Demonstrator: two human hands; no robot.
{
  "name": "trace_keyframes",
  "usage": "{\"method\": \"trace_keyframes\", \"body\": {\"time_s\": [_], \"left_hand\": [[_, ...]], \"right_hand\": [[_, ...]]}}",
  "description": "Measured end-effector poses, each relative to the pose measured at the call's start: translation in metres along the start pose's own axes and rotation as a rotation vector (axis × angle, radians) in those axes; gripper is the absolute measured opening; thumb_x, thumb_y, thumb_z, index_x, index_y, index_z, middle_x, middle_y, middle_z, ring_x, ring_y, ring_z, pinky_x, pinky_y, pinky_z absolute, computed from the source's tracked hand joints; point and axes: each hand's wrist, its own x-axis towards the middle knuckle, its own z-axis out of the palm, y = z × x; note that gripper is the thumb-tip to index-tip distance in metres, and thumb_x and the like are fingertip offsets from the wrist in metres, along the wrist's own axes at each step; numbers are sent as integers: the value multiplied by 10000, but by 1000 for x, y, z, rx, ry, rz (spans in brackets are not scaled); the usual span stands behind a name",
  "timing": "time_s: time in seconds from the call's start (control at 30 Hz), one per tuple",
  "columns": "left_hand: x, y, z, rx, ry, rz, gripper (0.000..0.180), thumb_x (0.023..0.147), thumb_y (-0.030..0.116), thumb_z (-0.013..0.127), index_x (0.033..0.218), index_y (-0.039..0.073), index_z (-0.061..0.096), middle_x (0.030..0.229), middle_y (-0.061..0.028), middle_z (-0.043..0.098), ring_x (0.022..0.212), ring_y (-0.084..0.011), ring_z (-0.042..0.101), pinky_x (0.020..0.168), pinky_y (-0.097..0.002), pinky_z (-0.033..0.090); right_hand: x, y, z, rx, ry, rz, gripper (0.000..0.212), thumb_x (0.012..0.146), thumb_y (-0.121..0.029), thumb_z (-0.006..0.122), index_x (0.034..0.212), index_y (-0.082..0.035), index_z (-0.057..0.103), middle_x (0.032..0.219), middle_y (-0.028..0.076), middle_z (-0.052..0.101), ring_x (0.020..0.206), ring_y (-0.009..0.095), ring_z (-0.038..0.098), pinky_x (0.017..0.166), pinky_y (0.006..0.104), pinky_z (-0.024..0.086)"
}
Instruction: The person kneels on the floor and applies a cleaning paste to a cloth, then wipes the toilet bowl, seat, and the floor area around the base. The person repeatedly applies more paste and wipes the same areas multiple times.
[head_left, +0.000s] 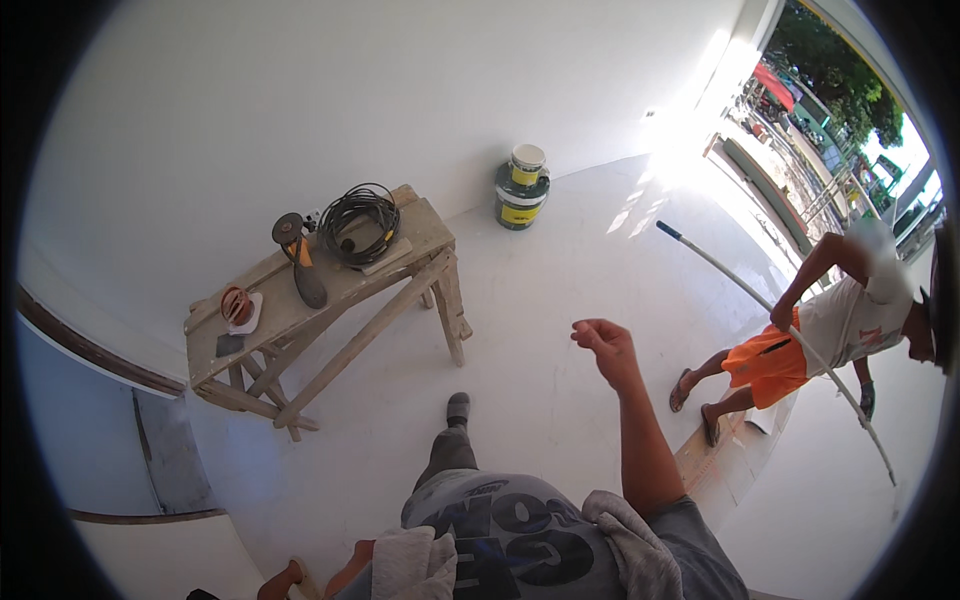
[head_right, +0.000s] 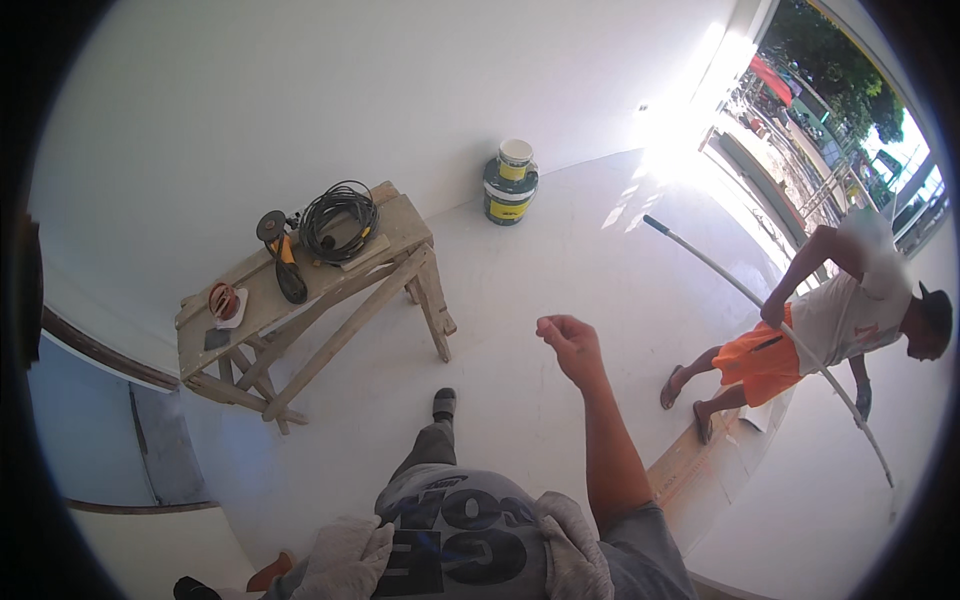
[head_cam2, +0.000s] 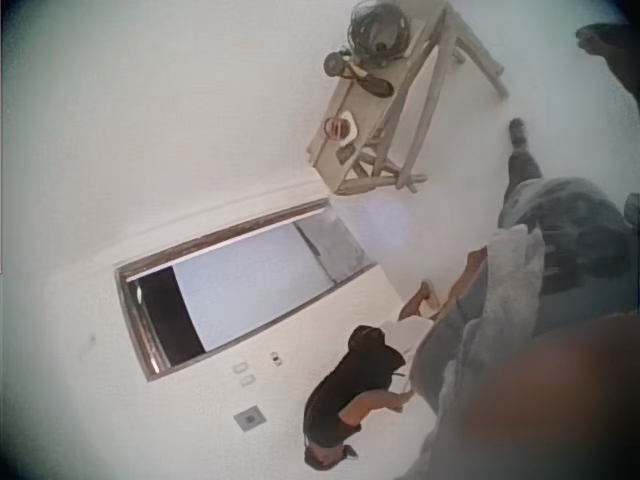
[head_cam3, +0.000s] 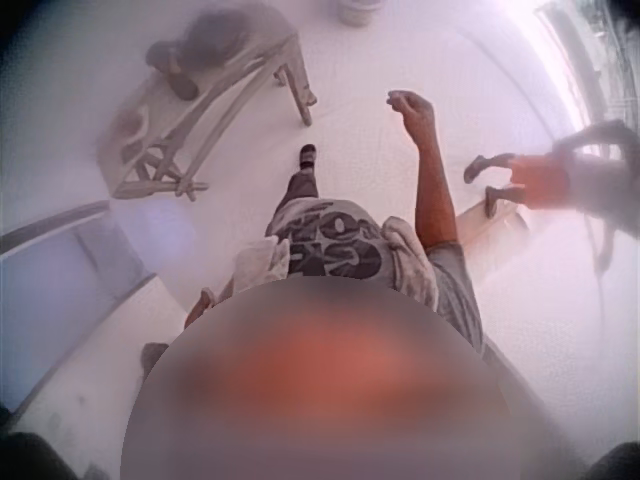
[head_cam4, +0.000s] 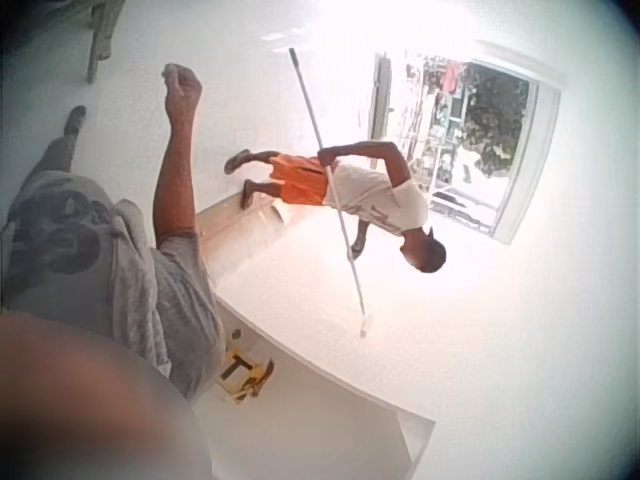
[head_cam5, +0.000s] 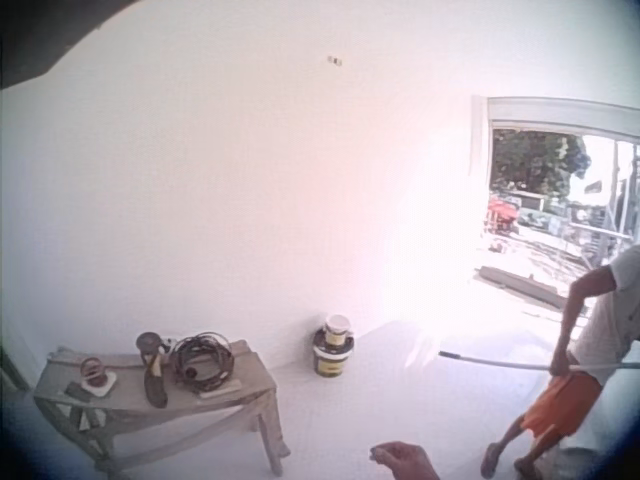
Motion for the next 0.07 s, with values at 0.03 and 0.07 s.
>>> {"method": "trace_keyframes", "body": {"time_s": [0.03, 0.07], "left_hand": [[2, 20, 9, -18, -13, -7, 414, 939, 362, 691, 1173, 20, 681, 1032, -87, 712, 923, -192, 674, 770, -355, 533], [5, 43, 20, -28, -30, -2, 417, 942, 367, 687, 1177, 22, 677, 1041, -88, 711, 934, -194, 674, 775, -358, 532]], "right_hand": [[17, -63, -9, 174, -94, -244, 319, 962, -305, 711, 1024, 7, 685, 1137, 123, 686, 998, 174, 652, 908, 344, 514], [30, -129, -20, 237, -151, -442, 299, 973, -271, 684, 1100, -5, 637, 1290, 186, 614, 1101, 243, 652, 963, 390, 512]]}}
